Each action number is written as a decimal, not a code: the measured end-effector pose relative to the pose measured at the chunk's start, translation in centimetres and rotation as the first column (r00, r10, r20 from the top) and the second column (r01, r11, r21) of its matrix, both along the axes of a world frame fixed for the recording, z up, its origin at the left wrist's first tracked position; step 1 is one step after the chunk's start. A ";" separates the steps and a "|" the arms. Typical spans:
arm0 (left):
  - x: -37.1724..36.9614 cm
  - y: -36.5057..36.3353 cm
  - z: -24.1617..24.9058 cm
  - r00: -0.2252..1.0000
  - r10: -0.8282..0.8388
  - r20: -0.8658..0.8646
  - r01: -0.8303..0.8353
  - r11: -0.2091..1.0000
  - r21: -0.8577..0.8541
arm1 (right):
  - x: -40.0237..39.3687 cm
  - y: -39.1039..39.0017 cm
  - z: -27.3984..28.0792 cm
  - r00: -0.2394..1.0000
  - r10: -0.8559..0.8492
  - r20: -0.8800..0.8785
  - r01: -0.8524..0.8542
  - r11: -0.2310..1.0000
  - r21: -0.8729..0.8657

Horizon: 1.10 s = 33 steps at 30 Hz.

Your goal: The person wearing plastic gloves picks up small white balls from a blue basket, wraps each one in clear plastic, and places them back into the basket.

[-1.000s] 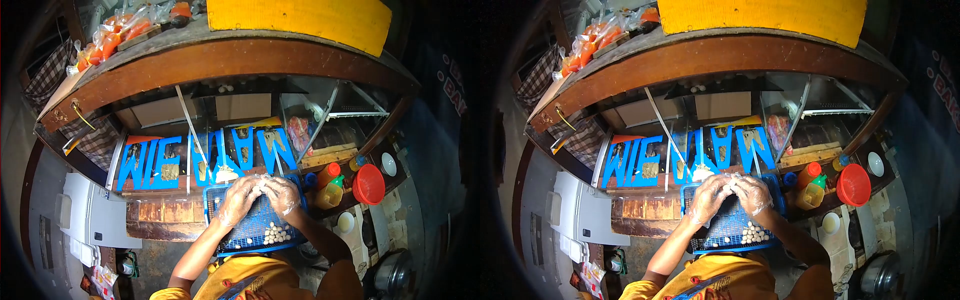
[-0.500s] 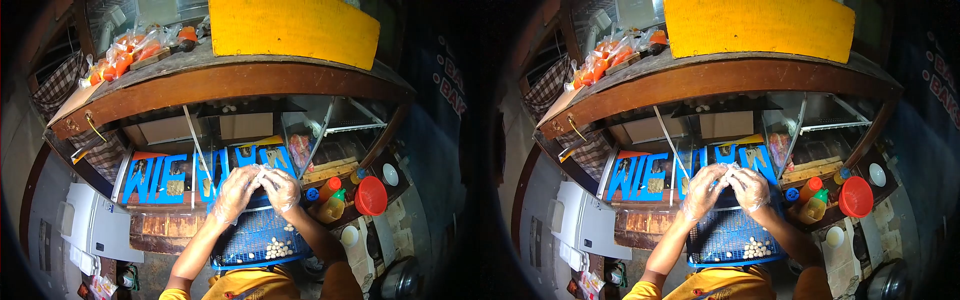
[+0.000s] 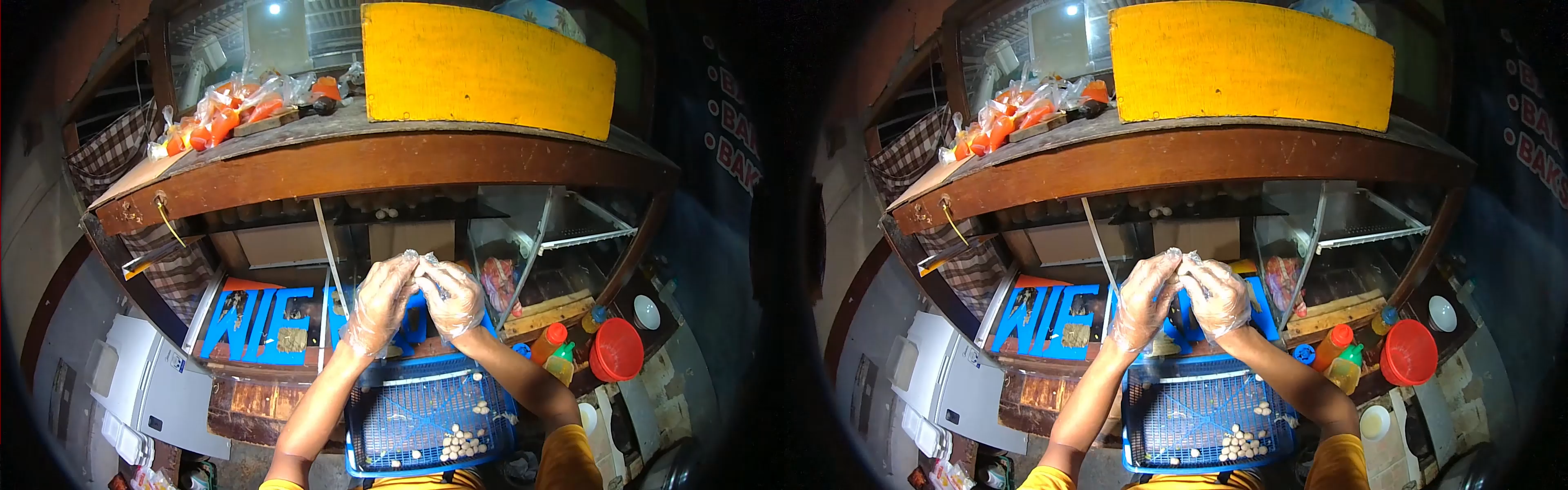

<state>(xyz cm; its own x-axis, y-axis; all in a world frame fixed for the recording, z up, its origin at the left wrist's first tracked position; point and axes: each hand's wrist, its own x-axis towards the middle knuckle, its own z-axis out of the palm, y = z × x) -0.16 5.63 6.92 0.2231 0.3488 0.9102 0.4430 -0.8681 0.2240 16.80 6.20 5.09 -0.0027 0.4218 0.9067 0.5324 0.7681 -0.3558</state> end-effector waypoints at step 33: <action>2.5 14.1 0.7 0.978 0.129 0.162 -0.138 0.990 0.041 | -0.7 12.7 1.9 0.974 -0.213 -0.076 0.226 0.932 0.284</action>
<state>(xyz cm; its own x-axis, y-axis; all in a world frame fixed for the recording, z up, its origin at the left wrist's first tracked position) 2.31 19.71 7.62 0.0295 0.3172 0.9479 0.5184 -0.8157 0.2569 16.11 18.94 6.99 0.1024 0.1272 0.9866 0.6881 0.7072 -0.1626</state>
